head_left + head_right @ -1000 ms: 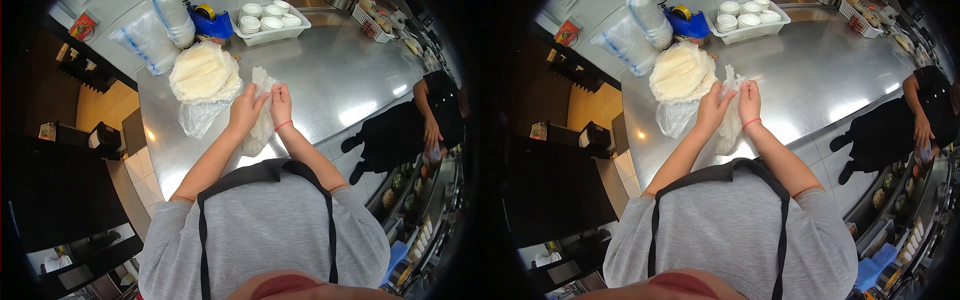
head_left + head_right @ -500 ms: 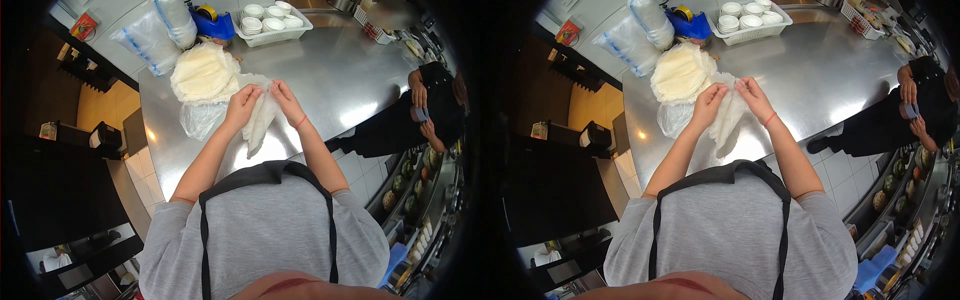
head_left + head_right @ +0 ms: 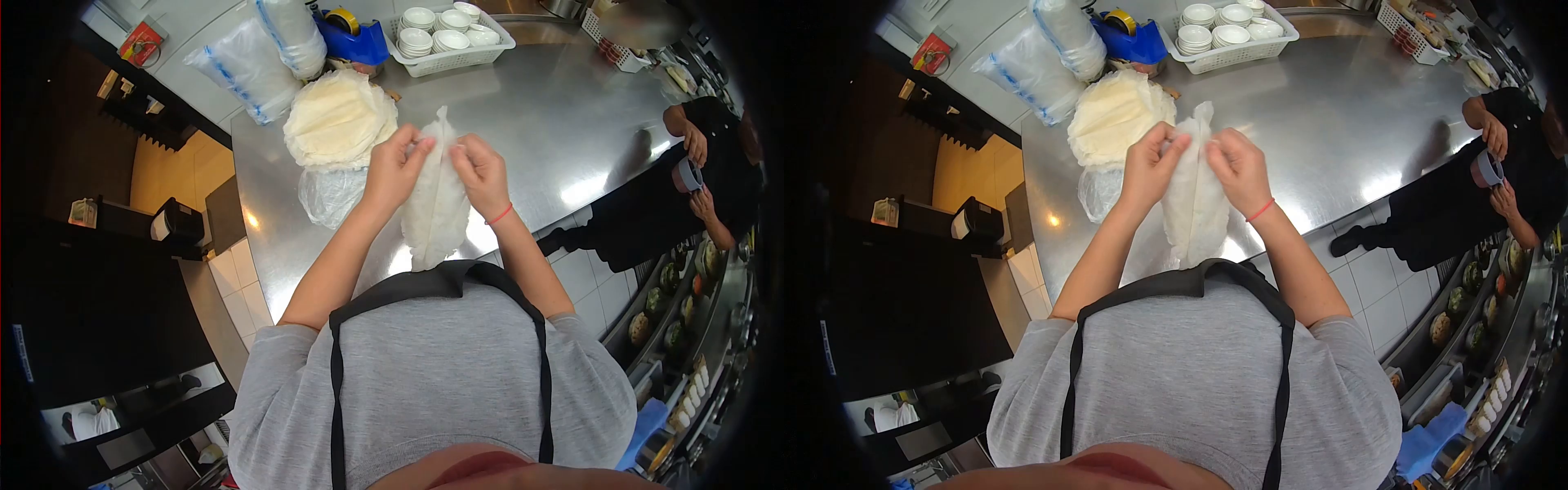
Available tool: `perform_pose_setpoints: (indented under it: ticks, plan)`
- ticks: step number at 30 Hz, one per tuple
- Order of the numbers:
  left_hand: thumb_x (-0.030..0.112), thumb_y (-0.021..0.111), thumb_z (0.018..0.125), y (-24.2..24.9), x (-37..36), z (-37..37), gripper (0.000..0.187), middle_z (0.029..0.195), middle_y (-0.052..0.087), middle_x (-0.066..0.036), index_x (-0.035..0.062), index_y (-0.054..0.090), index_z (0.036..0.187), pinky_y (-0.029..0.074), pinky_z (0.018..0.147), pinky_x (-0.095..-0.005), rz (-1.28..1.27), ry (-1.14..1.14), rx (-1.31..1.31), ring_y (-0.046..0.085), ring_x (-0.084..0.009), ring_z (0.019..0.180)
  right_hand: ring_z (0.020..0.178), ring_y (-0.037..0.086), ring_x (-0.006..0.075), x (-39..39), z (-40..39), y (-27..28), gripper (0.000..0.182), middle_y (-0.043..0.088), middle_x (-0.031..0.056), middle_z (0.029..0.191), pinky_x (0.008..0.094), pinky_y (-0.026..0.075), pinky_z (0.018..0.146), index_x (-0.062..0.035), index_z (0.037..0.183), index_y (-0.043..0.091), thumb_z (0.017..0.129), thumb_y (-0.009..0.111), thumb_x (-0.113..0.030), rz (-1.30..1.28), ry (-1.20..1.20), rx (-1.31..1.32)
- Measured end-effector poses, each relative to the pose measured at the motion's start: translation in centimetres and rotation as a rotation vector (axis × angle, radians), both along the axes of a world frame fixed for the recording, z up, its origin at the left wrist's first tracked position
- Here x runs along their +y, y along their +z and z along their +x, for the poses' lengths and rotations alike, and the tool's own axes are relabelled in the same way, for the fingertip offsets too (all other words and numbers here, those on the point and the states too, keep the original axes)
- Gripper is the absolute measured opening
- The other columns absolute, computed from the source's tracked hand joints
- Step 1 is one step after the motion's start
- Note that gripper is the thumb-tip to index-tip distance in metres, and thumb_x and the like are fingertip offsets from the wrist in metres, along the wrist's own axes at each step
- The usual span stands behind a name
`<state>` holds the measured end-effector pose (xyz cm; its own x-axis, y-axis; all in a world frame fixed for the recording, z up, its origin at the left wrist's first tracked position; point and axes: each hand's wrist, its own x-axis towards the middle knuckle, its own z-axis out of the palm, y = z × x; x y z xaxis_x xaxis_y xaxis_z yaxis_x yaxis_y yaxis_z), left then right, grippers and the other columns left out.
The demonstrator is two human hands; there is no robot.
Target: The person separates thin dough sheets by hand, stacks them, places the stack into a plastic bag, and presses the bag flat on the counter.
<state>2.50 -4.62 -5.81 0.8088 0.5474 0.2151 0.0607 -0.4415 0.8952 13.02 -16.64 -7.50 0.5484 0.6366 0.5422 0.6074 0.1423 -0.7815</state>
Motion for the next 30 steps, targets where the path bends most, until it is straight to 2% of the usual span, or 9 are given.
perform_pose_setpoints:
  ticks: [2,5,9,11,16,20,25,28,30]
  plan:
    - [0.021,0.060,0.084,-1.1,0.6,0.1,0.024,0.055,0.044,-0.001,0.0005,0.051,0.077,0.030,0.044,-0.0247,0.065,0.153,-0.182,0.034,-0.0074,0.050,0.062,0.047,0.0106,-0.5,1.3,-1.8,0.016,0.048,0.0032,0.065,0.0262,0.039,0.056,-0.0015,0.078,0.052,0.086,0.054,-0.015,0.017,-0.023,0.251]
    - [0.021,0.060,0.085,-2.0,0.5,0.1,0.023,0.057,0.045,-0.001,0.0009,0.052,0.077,0.028,0.044,-0.0237,-0.024,0.097,-0.191,0.033,-0.0061,0.050,0.064,0.047,0.0079,-1.1,2.1,-3.1,0.014,0.051,-0.0007,0.069,0.0246,0.040,0.057,-0.0056,0.080,0.055,0.087,0.054,-0.018,-0.017,0.127,0.433]
    - [0.014,0.055,0.088,-1.0,-1.6,0.1,0.014,0.066,0.047,0.002,0.0007,0.054,0.082,0.036,0.057,-0.0192,0.042,-0.106,-0.121,0.040,-0.0050,0.062,0.064,0.040,0.0055,-1.2,0.0,-0.3,0.020,0.046,-0.0025,0.069,0.0211,0.036,0.055,-0.0083,0.082,0.054,0.090,0.053,-0.027,-0.094,0.085,0.730]
    - [0.013,0.054,0.088,-2.3,-2.3,0.2,0.013,0.069,0.049,0.001,0.0004,0.054,0.084,0.037,0.060,-0.0202,0.092,-0.152,-0.158,0.043,-0.0061,0.065,0.063,0.038,0.0056,-0.7,0.2,-2.0,0.025,0.043,-0.0024,0.067,0.0219,0.035,0.053,-0.0063,0.079,0.052,0.090,0.051,-0.028,-0.060,0.051,0.453]
    - [0.014,0.055,0.087,-1.9,-3.3,0.9,0.015,0.082,0.054,-0.005,-0.0010,0.052,0.088,0.040,0.068,-0.0262,0.127,-0.103,-0.268,0.048,-0.0125,0.074,0.059,0.036,0.0061,-0.8,-1.1,-1.4,0.027,0.042,-0.0019,0.060,0.0234,0.034,0.051,-0.0040,0.076,0.050,0.091,0.052,-0.027,0.084,-0.036,0.477]
    - [0.014,0.056,0.087,0.9,-4.1,0.6,0.016,0.079,0.054,-0.003,-0.0009,0.052,0.087,0.040,0.065,-0.0236,0.238,-0.113,-0.194,0.047,-0.0107,0.071,0.056,0.034,0.0058,-0.9,-1.5,0.0,0.027,0.039,-0.0022,0.057,0.0232,0.032,0.050,-0.0032,0.074,0.049,0.090,0.054,-0.025,0.123,-0.027,0.452]
    - [0.016,0.057,0.088,-0.4,-1.7,0.6,0.020,0.066,0.043,0.005,0.0035,0.048,0.076,0.032,0.054,-0.0176,-0.139,0.020,-0.339,0.036,-0.0037,0.061,0.057,0.034,0.0041,-1.9,-0.2,1.3,0.026,0.040,-0.0040,0.058,0.0218,0.031,0.050,-0.0033,0.072,0.050,0.089,0.056,-0.022,0.165,-0.097,0.437]
    - [0.017,0.056,0.089,-1.4,-0.9,0.3,0.019,0.069,0.044,0.006,0.0055,0.048,0.076,0.030,0.054,-0.0164,-0.166,-0.033,-0.262,0.035,-0.0028,0.062,0.058,0.034,0.0031,-2.5,-0.1,2.2,0.025,0.042,-0.0048,0.059,0.0210,0.031,0.050,-0.0035,0.073,0.051,0.089,0.056,-0.022,0.167,-0.082,0.431]
    - [0.018,0.056,0.089,-1.1,-1.1,0.4,0.018,0.070,0.044,0.006,0.0058,0.048,0.078,0.029,0.054,-0.0160,-0.160,-0.079,-0.205,0.035,-0.0026,0.062,0.058,0.034,0.0030,-2.5,-0.2,2.3,0.021,0.041,-0.0063,0.062,0.0198,0.030,0.051,-0.0045,0.075,0.053,0.089,0.056,-0.020,0.106,0.136,0.440]
